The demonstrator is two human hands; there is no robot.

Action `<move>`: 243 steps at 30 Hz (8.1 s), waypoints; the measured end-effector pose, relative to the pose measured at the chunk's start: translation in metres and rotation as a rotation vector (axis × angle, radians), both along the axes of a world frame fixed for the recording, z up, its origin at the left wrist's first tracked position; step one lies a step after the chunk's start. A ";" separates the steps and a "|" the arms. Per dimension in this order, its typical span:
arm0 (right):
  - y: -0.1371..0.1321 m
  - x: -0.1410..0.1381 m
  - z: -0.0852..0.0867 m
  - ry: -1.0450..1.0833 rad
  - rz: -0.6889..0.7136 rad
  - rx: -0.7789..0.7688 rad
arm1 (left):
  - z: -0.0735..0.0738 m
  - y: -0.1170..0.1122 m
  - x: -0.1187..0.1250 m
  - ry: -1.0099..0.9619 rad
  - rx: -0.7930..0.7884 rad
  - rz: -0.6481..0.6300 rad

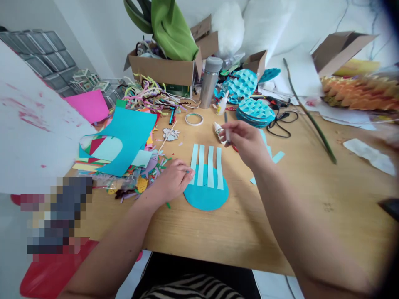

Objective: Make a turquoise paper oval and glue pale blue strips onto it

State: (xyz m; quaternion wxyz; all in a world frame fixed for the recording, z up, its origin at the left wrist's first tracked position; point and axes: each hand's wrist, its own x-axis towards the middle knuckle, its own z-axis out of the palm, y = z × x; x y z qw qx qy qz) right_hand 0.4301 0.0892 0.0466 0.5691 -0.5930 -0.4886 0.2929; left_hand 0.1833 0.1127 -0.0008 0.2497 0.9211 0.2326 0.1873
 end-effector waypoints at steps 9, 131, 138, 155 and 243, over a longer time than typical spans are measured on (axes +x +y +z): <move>-0.112 -0.024 -0.040 0.163 -0.206 0.150 | -0.001 0.000 0.000 -0.026 0.008 -0.008; -0.093 -0.071 -0.047 -0.342 -0.120 0.201 | 0.000 0.010 -0.011 0.117 0.060 -0.111; -0.089 -0.065 -0.075 -0.866 0.037 0.224 | 0.002 0.009 -0.010 0.114 0.060 -0.098; -0.101 -0.084 -0.061 -0.080 -0.037 0.217 | -0.005 0.010 -0.007 0.069 0.035 -0.076; -0.125 -0.073 -0.072 0.115 -0.090 -0.048 | 0.000 -0.004 0.001 0.034 0.154 -0.037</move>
